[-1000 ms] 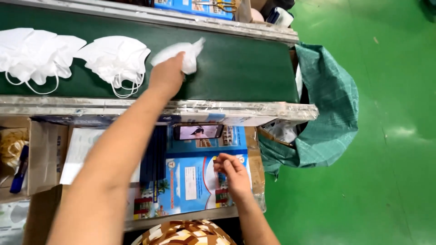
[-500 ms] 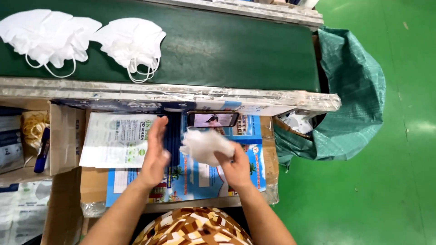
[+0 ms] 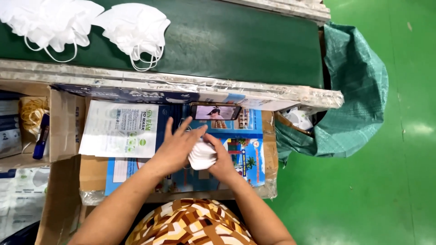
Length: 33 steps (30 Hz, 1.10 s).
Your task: The person packs white face masks into printed plastic pouches at a workbench. They take a mask from the conveyor, insert it with a paper insert into a blue pouch, press the pouch closed, and place the finished pack on the conveyor beside the other masks.
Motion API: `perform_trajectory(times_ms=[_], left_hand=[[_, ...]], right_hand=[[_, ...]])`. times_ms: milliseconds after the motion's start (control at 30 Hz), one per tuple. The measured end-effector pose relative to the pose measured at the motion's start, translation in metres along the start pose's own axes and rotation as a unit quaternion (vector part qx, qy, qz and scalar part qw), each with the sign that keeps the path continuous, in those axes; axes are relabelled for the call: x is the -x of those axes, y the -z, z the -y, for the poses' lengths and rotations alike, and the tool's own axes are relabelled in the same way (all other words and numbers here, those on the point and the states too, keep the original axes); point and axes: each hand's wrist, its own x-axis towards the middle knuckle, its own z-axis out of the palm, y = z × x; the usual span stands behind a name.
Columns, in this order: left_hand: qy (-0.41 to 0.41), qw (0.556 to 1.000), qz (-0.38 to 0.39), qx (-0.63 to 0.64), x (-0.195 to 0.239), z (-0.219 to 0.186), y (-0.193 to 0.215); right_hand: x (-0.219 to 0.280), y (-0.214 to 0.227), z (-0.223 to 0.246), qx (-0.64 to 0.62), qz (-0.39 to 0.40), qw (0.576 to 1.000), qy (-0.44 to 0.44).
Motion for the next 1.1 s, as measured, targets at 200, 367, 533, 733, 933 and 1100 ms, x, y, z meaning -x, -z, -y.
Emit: perform_trajectory(times_ms=[200, 367, 533, 733, 933, 1100], left_hand=[[-0.051, 0.995, -0.060, 0.061, 0.003, 0.001, -0.023], [-0.074, 0.990, -0.071, 0.101, -0.006, 0.015, -0.020], [-0.057, 0.984, -0.126, 0.108, 0.010, 0.010, -0.028], [-0.069, 0.987, -0.139, 0.036, 0.011, -0.002, -0.029], [-0.057, 0.981, -0.141, 0.124, 0.012, 0.024, -0.027], [0.224, 0.945, -0.212, 0.110, 0.028, 0.053, -0.008]], right_hand=[[0.009, -0.010, -0.037, -0.028, -0.027, 0.998, -0.043], [-0.028, -0.006, -0.001, -0.029, 0.002, 0.998, 0.048], [0.006, -0.005, -0.036, 0.023, -0.080, 0.996, 0.029], [-0.002, -0.001, -0.006, -0.015, -0.050, 0.997, 0.051], [-0.008, 0.018, -0.014, -0.003, 0.052, 0.999, -0.012], [0.013, 0.079, -0.009, -0.207, 0.161, 0.947, -0.185]])
